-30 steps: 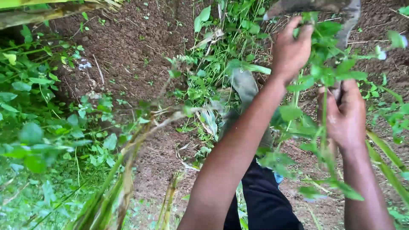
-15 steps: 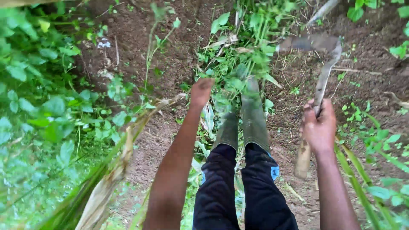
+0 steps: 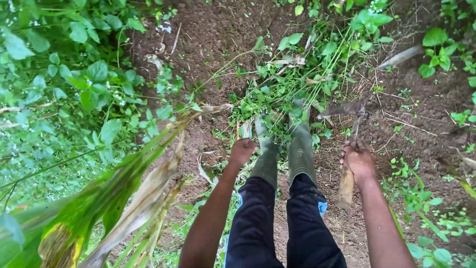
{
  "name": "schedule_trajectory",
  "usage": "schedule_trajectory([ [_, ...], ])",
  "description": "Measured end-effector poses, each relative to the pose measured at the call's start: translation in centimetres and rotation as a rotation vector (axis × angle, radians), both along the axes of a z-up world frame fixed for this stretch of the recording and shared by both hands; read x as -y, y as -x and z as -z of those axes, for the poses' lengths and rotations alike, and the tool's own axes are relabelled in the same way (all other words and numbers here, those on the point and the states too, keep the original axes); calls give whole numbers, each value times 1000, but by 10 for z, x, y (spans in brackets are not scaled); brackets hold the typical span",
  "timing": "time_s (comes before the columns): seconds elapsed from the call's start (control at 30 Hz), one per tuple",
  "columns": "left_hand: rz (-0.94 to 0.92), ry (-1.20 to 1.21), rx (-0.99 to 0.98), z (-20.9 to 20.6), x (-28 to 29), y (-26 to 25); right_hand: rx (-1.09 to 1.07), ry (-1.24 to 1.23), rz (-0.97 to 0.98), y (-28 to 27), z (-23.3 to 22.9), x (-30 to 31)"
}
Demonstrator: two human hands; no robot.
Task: The person uses a sickle to loosen soil and remove weeds around corn plants in a garden. They pull weeds by hand, clear the area, and occasionally adjust the corn stalks.
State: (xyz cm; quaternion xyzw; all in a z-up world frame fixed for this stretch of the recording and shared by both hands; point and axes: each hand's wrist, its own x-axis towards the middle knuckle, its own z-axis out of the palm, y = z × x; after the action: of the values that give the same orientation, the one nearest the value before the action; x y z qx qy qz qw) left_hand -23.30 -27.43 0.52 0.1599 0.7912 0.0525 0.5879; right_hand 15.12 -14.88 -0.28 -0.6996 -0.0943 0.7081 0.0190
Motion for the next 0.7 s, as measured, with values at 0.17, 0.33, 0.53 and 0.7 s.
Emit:
schedule_trajectory([
  [0.17, -25, 15, -6, -12, -6, -28, 156, 13, -294, 17, -3, 18],
  [0.33, -6, 0, 85, -84, -43, -38, 492, -233, -969, 80, -54, 1],
  [0.53, -46, -136, 75, -115, -10, -33, 353, -315, -1361, 69, -14, 71],
  [0.7, -12, -995, -225, -228, 16, -28, 131, -630, -1036, 177, -181, 54],
])
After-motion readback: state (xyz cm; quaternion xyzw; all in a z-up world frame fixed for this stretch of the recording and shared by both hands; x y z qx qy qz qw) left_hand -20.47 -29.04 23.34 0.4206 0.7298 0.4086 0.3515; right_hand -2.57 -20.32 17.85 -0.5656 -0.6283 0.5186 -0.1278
